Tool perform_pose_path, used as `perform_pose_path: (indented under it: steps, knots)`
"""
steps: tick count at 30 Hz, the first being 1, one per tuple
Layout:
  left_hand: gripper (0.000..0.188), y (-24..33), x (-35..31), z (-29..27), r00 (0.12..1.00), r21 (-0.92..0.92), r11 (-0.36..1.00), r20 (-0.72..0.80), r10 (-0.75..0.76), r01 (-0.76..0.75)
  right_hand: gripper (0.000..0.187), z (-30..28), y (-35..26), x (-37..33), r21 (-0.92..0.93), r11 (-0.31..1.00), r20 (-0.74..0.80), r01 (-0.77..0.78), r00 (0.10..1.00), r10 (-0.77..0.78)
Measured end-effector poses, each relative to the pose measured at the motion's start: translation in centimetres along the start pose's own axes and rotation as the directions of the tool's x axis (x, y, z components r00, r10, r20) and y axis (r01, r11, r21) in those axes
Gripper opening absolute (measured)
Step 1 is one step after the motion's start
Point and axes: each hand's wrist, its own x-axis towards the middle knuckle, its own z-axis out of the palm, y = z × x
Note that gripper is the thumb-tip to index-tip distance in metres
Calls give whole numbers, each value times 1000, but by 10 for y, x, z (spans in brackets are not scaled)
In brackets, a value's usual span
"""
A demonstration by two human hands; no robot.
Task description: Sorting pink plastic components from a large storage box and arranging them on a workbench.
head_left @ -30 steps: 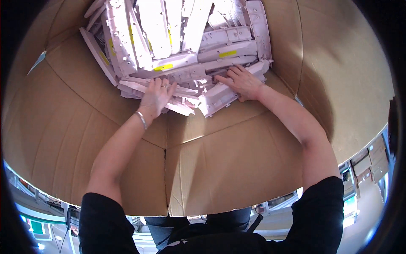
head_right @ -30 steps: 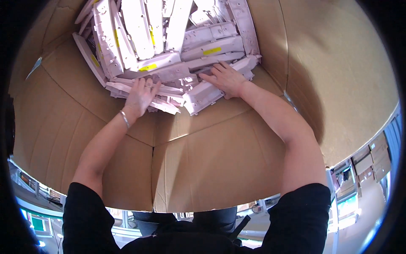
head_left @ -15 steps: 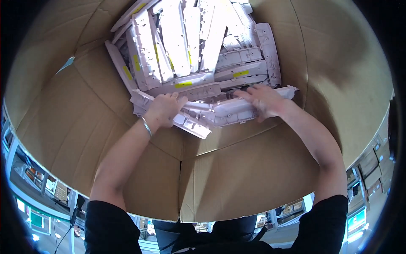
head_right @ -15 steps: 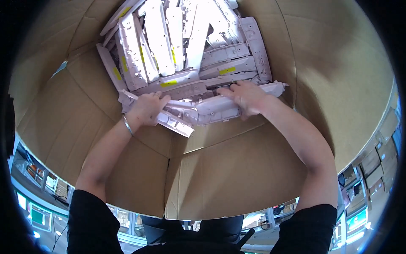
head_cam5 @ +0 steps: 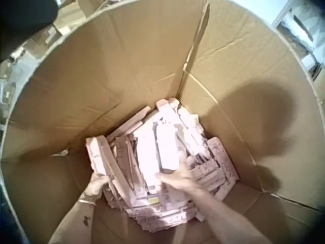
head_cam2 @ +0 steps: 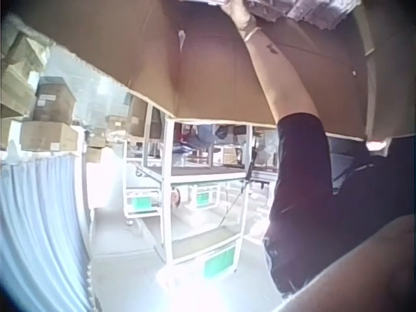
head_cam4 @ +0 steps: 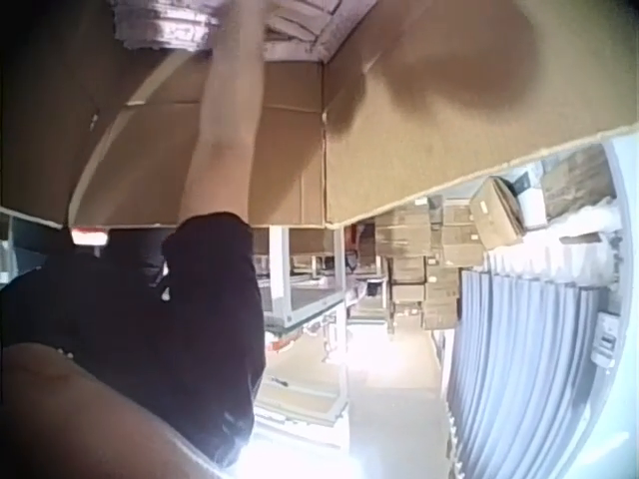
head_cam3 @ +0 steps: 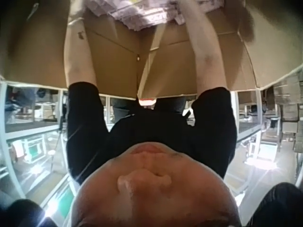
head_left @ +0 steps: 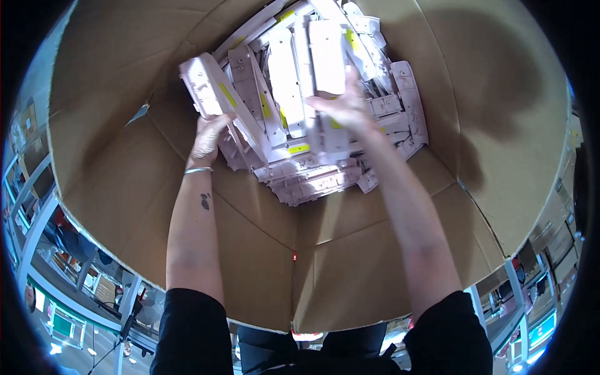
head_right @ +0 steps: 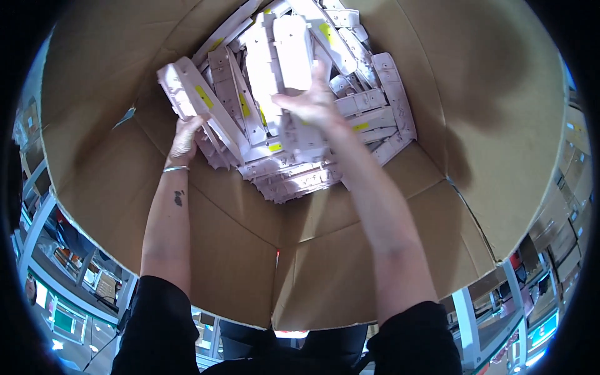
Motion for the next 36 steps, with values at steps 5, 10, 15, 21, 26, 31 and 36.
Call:
perform_pose_path:
  steps: [5,10,15,21,26,31,36]
  knots:
    - [24,-24,31,-16,998,7,999,34,-47,47,101,63,43,31,-383,915,-308,-124,951,0]
    - [43,-30,41,-21,986,-175,976,130,-107,129,105,85,65,23,-677,716,-314,-170,947,-72]
    - [41,-43,47,-30,991,-115,992,126,-46,61,108,99,48,27,-560,814,-285,-157,959,-11]
    - [33,-35,57,-24,983,-172,973,128,-134,155,115,110,33,42,-697,646,-293,-311,946,139]
    - [34,-45,56,-24,994,-160,983,84,-76,88,117,119,29,43,-690,594,-269,-415,908,321]
    - [36,-47,59,-28,972,-191,965,181,-147,182,122,110,30,56,-574,719,-137,-393,911,388]
    - [55,-39,60,-22,931,-380,881,331,-157,284,114,81,38,66,-395,867,64,-303,933,355]
